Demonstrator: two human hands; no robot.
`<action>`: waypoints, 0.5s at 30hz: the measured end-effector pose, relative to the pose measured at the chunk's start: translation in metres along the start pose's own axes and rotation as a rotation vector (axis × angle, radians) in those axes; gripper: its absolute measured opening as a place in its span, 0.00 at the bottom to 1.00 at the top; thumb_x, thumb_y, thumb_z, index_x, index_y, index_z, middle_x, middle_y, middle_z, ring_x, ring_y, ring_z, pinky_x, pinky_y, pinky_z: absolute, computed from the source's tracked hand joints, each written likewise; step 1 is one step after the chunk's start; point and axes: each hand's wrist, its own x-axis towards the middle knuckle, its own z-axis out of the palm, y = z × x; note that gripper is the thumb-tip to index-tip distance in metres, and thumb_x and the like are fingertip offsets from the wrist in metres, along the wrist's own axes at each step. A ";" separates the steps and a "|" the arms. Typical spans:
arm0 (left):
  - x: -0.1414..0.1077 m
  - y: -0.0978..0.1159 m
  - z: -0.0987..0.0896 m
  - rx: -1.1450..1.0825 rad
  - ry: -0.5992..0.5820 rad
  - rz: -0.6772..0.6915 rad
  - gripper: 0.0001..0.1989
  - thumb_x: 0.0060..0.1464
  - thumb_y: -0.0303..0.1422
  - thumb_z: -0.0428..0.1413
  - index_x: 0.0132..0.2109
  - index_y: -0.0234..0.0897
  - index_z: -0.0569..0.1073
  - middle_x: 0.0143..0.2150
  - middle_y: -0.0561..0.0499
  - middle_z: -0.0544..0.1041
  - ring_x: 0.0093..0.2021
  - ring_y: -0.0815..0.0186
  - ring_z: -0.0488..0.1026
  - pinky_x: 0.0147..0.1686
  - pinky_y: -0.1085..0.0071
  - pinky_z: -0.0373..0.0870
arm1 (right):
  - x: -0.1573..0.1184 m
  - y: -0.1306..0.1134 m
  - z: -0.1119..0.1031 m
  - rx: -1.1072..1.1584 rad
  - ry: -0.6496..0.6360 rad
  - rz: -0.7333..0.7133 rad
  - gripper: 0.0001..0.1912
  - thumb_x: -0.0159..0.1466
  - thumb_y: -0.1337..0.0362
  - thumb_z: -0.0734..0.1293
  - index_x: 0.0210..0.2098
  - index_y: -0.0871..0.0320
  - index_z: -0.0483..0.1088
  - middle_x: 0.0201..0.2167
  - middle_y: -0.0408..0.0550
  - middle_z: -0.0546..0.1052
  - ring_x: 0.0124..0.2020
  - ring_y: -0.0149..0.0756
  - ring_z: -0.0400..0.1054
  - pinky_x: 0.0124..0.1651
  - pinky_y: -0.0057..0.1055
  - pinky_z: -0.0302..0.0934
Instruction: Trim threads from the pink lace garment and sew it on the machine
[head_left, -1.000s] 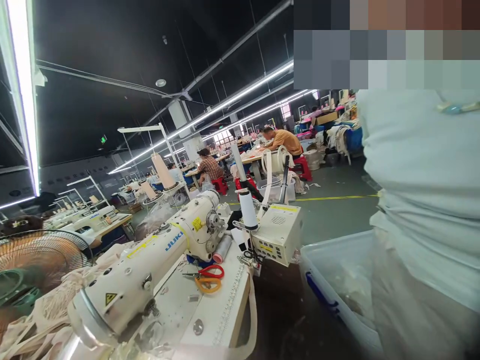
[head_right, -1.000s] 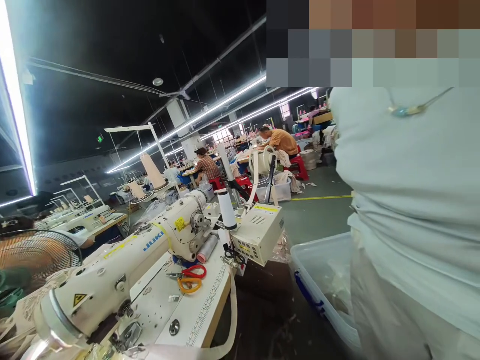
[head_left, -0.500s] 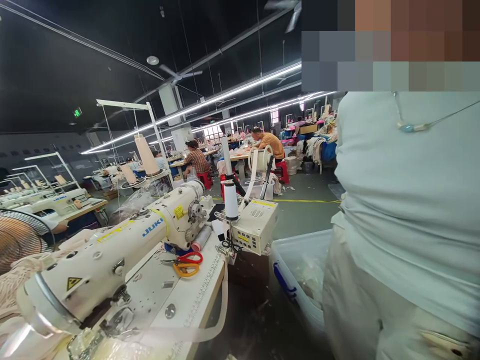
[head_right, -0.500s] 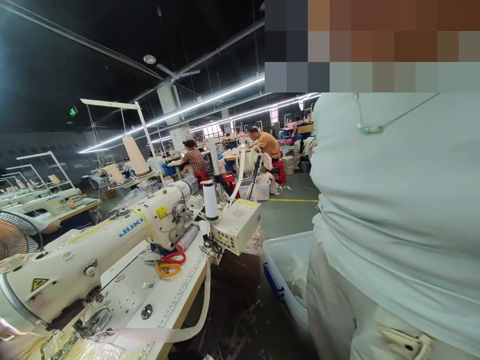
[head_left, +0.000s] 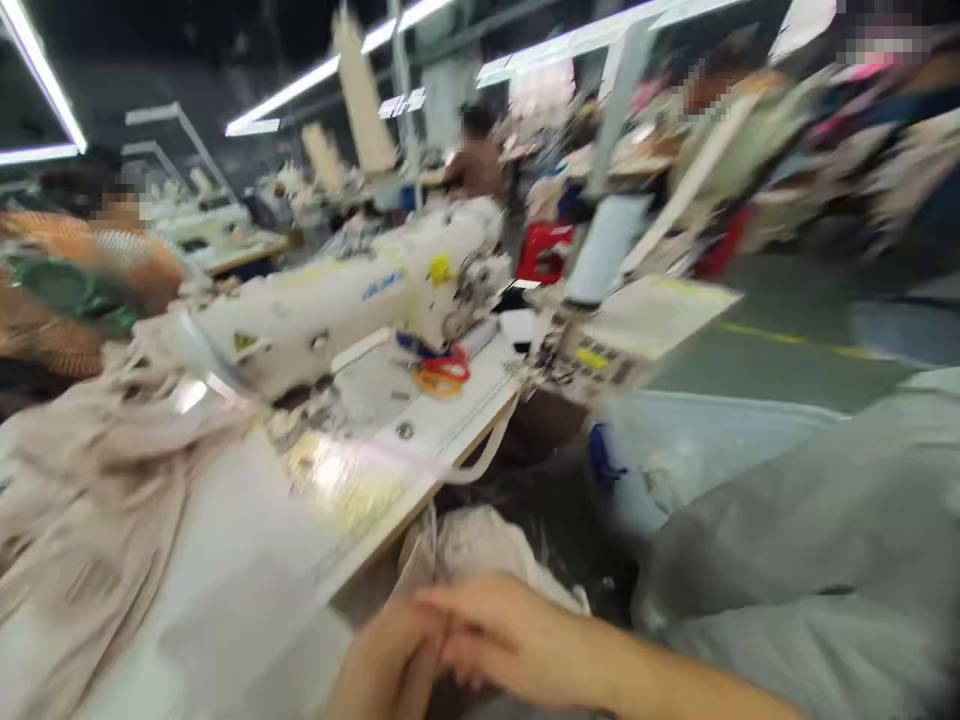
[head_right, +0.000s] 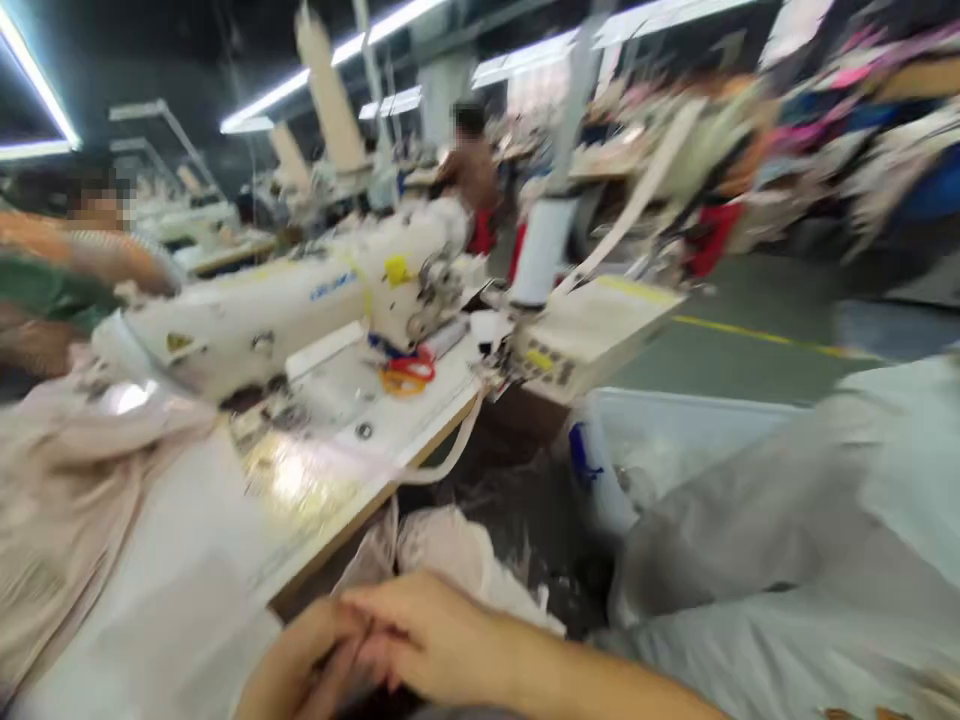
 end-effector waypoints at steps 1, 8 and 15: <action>-0.012 -0.002 0.004 -0.030 0.005 -0.096 0.08 0.59 0.36 0.50 0.40 0.40 0.73 0.40 0.47 0.72 0.37 0.66 0.71 0.33 0.70 0.72 | -0.002 0.005 0.006 0.108 -0.059 0.017 0.21 0.62 0.67 0.60 0.55 0.56 0.65 0.28 0.44 0.78 0.26 0.26 0.72 0.27 0.18 0.65; -0.035 -0.009 0.014 -0.351 0.153 -0.225 0.13 0.60 0.31 0.47 0.48 0.36 0.71 0.40 0.44 0.69 0.32 0.69 0.71 0.35 0.71 0.73 | -0.012 0.025 0.018 0.335 -0.031 0.122 0.18 0.63 0.67 0.58 0.53 0.57 0.65 0.28 0.45 0.77 0.25 0.28 0.71 0.28 0.23 0.68; -0.025 -0.019 0.021 -0.753 0.428 -0.348 0.10 0.51 0.33 0.59 0.40 0.35 0.69 0.32 0.50 0.75 0.31 0.68 0.75 0.35 0.72 0.73 | -0.005 0.025 0.025 0.348 0.092 0.134 0.18 0.62 0.64 0.59 0.51 0.58 0.66 0.26 0.44 0.76 0.22 0.28 0.71 0.25 0.23 0.69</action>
